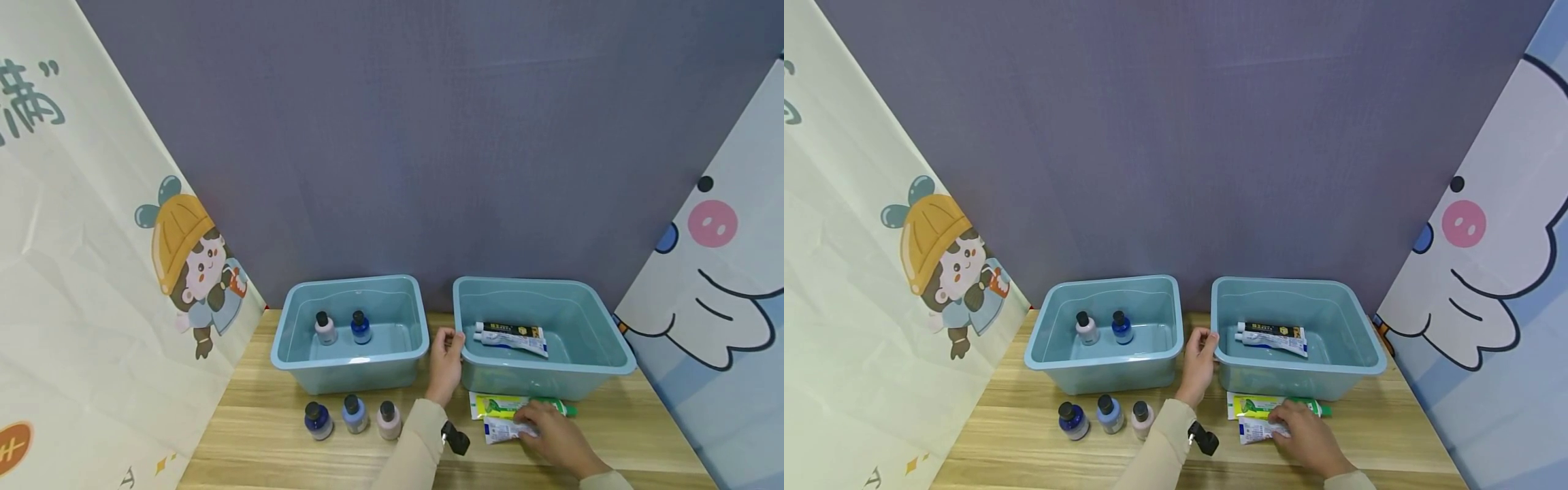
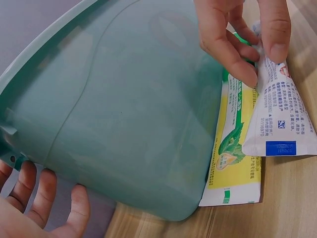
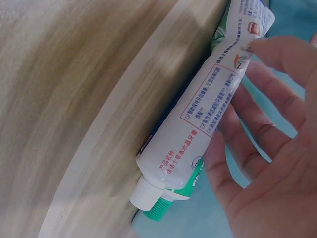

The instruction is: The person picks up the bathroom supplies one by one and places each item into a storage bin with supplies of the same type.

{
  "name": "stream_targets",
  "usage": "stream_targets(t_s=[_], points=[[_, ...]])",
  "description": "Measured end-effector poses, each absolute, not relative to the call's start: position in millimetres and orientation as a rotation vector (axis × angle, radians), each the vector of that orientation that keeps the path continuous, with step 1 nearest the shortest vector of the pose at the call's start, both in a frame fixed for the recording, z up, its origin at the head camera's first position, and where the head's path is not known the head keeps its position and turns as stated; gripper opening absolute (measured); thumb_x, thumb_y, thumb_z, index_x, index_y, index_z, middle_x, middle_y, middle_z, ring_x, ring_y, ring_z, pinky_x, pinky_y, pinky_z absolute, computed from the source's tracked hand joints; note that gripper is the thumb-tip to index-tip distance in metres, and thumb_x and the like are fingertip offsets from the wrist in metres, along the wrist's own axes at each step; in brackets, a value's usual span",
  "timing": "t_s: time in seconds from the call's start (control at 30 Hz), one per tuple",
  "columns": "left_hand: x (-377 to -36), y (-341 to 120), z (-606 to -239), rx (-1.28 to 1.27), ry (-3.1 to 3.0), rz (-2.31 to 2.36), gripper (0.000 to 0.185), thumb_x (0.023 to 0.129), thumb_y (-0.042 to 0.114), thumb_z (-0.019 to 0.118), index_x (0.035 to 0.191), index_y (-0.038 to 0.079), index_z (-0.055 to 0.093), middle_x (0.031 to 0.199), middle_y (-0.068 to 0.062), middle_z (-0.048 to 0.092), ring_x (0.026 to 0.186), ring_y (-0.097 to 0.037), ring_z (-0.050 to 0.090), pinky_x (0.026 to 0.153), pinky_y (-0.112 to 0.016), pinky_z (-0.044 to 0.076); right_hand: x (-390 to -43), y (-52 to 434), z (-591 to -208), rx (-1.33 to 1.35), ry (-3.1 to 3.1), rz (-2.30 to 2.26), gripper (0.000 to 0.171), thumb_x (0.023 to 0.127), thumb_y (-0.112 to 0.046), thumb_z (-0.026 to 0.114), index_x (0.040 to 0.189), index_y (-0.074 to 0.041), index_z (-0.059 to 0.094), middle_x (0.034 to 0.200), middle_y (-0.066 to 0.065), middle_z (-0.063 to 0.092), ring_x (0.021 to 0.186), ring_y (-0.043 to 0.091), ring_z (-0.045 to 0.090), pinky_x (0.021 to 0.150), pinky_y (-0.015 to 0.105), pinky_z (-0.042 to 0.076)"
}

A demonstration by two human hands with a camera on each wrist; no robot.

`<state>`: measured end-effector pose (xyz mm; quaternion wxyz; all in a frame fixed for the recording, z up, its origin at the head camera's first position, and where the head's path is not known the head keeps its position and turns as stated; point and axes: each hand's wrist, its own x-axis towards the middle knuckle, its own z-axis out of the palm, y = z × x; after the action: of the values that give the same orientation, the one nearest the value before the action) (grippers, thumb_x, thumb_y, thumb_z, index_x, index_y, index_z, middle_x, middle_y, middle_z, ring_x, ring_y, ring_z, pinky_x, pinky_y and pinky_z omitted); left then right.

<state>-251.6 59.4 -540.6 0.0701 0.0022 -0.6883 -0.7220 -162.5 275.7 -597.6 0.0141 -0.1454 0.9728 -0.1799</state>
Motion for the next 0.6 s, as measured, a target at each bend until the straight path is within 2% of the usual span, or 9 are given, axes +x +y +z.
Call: stream_targets(t_s=[0.3,0.6], points=[[-258,58,-552,-0.003,-2.076,-2.186,0.016,0.105,0.026,0.057,0.108,0.010,0.060,0.095,0.000,0.056,0.080,-0.010,0.047,0.070,-0.026,0.041,-163,273,-598,-0.414,3.025,-0.549,0.022,0.078,-0.023,0.087,0.095,-0.030,0.073,0.097,-0.019,0.063,0.097,0.012,0.064,0.087,0.039,0.056],[-258,56,-554,-0.024,-2.071,-2.206,0.018,0.105,0.029,0.057,0.107,0.011,0.060,0.095,0.000,0.055,0.080,-0.010,0.047,0.070,-0.027,0.042,-163,266,-595,-0.299,2.992,-0.522,0.025,0.073,-0.019,0.089,0.092,-0.028,0.075,0.092,-0.015,0.060,0.095,0.012,0.060,0.090,0.044,0.054]])
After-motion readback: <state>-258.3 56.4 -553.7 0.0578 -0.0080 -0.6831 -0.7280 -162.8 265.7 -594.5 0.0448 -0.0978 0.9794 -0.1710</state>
